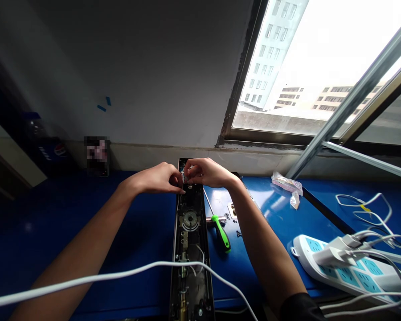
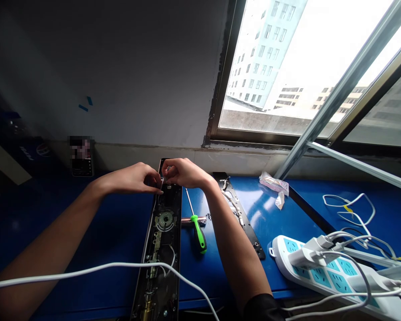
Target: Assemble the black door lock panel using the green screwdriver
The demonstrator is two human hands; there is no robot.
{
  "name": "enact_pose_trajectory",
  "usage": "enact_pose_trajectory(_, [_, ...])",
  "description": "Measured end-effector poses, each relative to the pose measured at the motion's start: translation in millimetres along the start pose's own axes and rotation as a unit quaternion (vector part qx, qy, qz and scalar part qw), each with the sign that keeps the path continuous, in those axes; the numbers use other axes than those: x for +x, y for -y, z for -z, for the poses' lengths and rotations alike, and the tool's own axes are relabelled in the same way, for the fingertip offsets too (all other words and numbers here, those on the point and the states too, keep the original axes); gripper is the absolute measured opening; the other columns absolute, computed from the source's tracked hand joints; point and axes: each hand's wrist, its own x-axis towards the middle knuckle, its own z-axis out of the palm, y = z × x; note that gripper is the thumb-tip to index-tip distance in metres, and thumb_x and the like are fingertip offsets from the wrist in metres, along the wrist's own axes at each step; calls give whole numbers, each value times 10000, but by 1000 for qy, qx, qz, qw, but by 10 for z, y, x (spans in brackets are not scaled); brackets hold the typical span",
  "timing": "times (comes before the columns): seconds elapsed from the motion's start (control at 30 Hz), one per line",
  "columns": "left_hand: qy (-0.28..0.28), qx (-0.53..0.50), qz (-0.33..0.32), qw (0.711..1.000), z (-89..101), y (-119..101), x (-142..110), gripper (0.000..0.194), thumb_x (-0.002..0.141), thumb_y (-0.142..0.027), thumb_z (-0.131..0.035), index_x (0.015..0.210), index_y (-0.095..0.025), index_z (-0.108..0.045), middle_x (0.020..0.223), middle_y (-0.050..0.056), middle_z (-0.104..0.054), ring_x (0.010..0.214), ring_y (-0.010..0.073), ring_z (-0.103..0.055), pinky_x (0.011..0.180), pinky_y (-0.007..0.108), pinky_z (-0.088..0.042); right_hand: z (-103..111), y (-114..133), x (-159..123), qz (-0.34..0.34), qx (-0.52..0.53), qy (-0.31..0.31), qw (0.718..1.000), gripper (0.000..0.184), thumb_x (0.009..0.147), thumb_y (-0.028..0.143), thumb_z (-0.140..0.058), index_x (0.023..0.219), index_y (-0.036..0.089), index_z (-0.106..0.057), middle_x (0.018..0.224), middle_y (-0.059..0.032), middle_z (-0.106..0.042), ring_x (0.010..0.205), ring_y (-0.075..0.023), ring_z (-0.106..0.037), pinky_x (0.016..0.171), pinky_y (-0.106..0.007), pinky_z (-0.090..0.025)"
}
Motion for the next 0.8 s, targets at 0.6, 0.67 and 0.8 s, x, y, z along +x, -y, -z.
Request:
enact_pose_trajectory(0.6, [43,-24,-29,998,129,69,-80,376,811,-511,-736,1066,-243,-805,946,24,-780,883,210,-706,723,254,-498,7,15,-11,18,-63,-9,998,183,753,92,-775,880,186,-682,773,28,-718,707,-110,-646,667,-229,-484])
enact_pose_trajectory(0.67, [26,-35,-27,999,150,53,-117,381,822,-536,-725,1039,-230,-790,945,26,-771,885,213,-698,733,261,-505,45,22,-33,15,-66,-13,998,185,739,115,-801,873,181,-693,792,21,-725,721,-113,-652,682,-232,-497])
enact_pose_trajectory(0.8, [-58,-39,-47,996,-42,54,-129,423,811,-570,-735,1039,-215,-705,1009,38,-721,934,228,-665,818,297,-521,147,40,-98,0,-93,4,996,152,729,90,-784,842,179,-737,743,27,-710,703,-112,-650,667,-223,-494])
